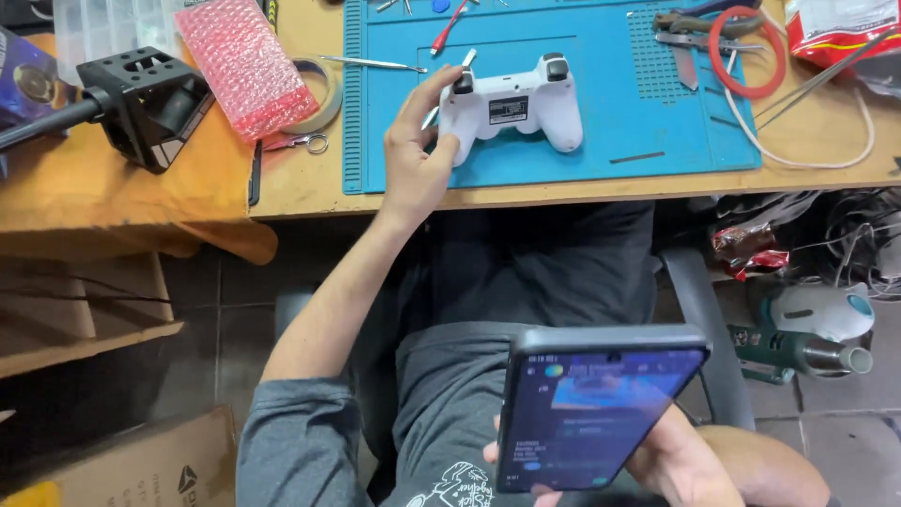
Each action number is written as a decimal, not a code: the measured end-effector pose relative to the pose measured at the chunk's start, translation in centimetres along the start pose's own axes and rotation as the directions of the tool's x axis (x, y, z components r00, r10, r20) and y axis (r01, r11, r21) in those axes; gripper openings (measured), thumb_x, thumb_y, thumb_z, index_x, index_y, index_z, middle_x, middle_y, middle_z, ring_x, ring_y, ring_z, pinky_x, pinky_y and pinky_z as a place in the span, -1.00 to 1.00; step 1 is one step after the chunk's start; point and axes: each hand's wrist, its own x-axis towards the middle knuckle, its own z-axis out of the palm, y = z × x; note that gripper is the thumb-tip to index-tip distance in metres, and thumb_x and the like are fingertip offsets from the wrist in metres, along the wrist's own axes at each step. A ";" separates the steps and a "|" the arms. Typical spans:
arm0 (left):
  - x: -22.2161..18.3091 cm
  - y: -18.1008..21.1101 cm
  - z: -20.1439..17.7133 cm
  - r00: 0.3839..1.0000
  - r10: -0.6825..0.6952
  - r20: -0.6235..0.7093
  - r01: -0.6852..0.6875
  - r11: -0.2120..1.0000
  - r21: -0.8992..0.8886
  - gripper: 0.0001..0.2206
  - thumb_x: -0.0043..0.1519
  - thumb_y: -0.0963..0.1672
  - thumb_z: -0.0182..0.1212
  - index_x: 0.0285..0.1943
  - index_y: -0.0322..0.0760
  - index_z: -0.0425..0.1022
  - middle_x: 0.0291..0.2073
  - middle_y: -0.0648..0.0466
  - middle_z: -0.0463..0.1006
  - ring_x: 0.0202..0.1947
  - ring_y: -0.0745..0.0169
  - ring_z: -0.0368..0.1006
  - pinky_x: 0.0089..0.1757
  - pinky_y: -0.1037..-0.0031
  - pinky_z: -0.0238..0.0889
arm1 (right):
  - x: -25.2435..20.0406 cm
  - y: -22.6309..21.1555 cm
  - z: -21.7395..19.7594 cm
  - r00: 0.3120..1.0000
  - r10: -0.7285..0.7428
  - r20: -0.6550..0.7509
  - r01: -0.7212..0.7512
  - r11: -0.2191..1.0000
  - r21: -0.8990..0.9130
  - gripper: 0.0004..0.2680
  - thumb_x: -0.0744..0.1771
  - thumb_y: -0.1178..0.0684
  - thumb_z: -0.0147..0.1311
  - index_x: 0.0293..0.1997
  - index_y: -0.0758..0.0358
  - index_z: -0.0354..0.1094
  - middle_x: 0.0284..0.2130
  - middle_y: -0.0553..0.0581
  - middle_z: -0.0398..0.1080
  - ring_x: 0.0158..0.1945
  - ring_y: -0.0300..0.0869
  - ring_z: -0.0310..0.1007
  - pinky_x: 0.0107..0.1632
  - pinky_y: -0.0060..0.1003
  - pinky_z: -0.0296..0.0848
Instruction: The person is disassembling a white game controller using a precision tool on a repair bench.
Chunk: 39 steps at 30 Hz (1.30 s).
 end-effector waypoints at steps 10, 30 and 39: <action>-0.1 0.1 0.0 0.998 0.038 0.046 -0.040 0.998 0.050 -0.32 0.24 -0.33 -0.03 0.53 0.16 0.51 0.57 -0.04 0.43 0.61 -0.03 0.35 0.06 0.45 0.61 | 6.3 -1.3 -3.6 0.942 -0.008 0.335 0.048 0.993 -0.109 -0.72 0.54 0.26 -0.03 0.47 0.34 0.11 0.28 0.82 0.30 0.21 0.76 0.53 -0.01 0.47 0.80; 0.2 0.2 0.4 0.999 -0.015 -0.039 0.014 1.000 -0.019 -0.51 0.33 -0.33 0.13 0.35 -0.02 0.69 0.49 -0.04 0.50 0.40 0.05 0.54 0.25 0.40 0.55 | 2.9 -0.5 -3.4 0.957 0.036 0.289 -0.029 0.999 -0.029 -0.48 0.53 0.15 0.35 0.59 0.40 -0.04 0.36 1.13 0.13 0.35 0.97 0.34 0.12 0.17 0.67; 0.0 -0.5 0.3 0.996 0.044 -0.079 -0.052 0.993 -0.103 -0.45 0.33 -0.36 0.17 0.43 0.02 0.67 0.47 -0.03 0.52 0.41 -0.03 0.53 0.16 0.31 0.60 | 3.6 -0.7 3.1 1.000 0.012 -0.009 -0.013 0.986 -0.167 -0.39 0.44 -0.06 0.72 0.48 0.53 0.30 0.15 0.96 0.58 0.14 0.65 0.80 0.17 0.47 0.73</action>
